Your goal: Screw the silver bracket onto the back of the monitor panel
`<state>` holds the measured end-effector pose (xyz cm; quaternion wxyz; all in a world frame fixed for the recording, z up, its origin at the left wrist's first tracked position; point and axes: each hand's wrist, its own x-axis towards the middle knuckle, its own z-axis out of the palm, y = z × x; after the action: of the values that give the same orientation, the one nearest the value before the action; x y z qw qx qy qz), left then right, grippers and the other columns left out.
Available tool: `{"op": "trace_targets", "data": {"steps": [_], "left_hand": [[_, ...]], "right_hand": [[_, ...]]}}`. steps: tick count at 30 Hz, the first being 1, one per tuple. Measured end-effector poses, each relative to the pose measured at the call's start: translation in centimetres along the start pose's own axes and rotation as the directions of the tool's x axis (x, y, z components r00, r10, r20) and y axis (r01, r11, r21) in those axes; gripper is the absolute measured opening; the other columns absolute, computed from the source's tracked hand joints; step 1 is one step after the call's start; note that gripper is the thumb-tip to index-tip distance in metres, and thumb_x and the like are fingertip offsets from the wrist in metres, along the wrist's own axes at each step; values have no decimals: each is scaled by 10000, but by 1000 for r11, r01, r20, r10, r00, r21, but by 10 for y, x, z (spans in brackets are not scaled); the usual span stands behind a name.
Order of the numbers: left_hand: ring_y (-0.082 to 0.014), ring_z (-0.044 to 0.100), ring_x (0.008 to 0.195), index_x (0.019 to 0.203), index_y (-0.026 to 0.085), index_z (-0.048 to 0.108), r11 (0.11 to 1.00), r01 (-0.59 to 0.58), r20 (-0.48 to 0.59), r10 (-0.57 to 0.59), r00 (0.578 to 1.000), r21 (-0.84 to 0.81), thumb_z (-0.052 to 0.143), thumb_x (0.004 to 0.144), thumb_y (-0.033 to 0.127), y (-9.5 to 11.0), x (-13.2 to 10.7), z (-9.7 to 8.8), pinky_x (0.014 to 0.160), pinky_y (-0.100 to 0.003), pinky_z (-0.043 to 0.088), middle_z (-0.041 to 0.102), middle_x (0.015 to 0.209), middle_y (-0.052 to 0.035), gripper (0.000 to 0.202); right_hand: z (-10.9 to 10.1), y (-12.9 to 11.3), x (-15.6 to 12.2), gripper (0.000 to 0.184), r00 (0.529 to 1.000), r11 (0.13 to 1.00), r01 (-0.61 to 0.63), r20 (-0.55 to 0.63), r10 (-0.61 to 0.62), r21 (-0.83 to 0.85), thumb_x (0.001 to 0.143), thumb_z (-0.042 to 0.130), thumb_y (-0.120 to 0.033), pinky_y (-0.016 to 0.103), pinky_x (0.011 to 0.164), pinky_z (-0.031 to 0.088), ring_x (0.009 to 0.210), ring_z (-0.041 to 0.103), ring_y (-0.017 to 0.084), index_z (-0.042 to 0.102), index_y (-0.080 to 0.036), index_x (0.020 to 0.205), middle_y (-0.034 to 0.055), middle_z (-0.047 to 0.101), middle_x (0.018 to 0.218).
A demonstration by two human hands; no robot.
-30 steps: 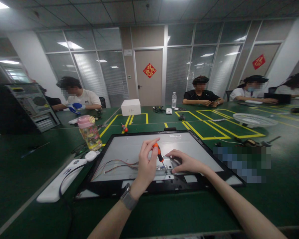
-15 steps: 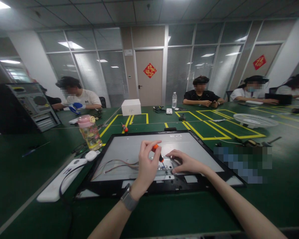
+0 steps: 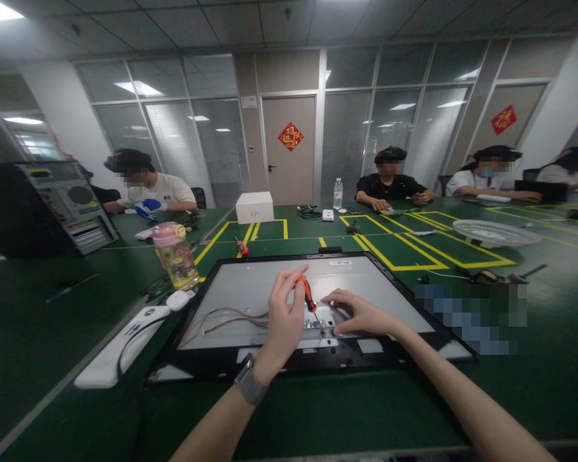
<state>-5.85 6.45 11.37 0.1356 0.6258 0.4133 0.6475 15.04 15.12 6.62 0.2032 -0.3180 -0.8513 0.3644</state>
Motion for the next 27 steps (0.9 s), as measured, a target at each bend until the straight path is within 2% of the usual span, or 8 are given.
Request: {"op": "trace_targets", "data": {"steps": [3, 8, 12, 17, 21, 27], "left_hand": [[-150, 580, 813, 1096, 216, 712, 1000, 13, -17, -13, 1000, 14, 554, 942, 275, 1, 0, 0, 784, -278, 485, 572, 921, -29, 228], [-171, 592, 920, 1177, 217, 678, 999, 2, 23, -1, 1000, -37, 472, 983, 268, 1, 0, 0, 840, -298, 478, 609, 995, -49, 288], [-150, 577, 807, 1097, 226, 710, 1000, -8, 9, 8, 1000, -5, 568, 933, 279, 0, -1, 0, 777, -277, 480, 561, 920, -21, 223], [-169, 574, 890, 1197, 223, 664, 1000, -24, 40, 24, 999, -2, 450, 978, 256, 0, -1, -2, 814, -290, 477, 563, 991, -41, 308], [-158, 561, 849, 1137, 227, 682, 1000, 0, 41, -1, 999, 15, 520, 950, 256, 0, -1, -1, 807, -282, 474, 538, 964, -29, 249], [-156, 564, 864, 1199, 228, 651, 1000, -5, 59, 6, 998, -19, 486, 957, 215, -1, 0, 0, 806, -280, 472, 548, 982, -34, 293]], "right_hand": [[0, 0, 0, 724, 1000, 1000, 7, 3, -7, 11, 663, 829, -510, 440, 1015, 445, 1120, 552, 286, 609, -250, 1301, 88, 548, 1250], [-1, -3, 0, 713, 1000, 1000, 2, 4, -2, 1, 674, 825, -502, 438, 1035, 427, 1156, 539, 298, 610, -239, 1302, 95, 549, 1258], [-1, -3, 0, 721, 1000, 1000, 7, 5, -7, -9, 675, 818, -521, 446, 1042, 422, 1160, 541, 307, 607, -242, 1305, 94, 553, 1267], [-1, -3, 0, 724, 1000, 1000, -1, 6, 1, -13, 676, 814, -531, 442, 1040, 425, 1177, 532, 309, 607, -248, 1309, 95, 550, 1277], [-1, -4, -1, 717, 1000, 1000, -1, 7, 1, -10, 677, 811, -531, 444, 1025, 434, 1164, 539, 307, 607, -261, 1309, 87, 555, 1269], [-2, -3, -1, 719, 1000, 1000, -5, 6, 6, -20, 678, 815, -524, 454, 1048, 415, 1176, 530, 307, 603, -258, 1311, 90, 545, 1278]]}}
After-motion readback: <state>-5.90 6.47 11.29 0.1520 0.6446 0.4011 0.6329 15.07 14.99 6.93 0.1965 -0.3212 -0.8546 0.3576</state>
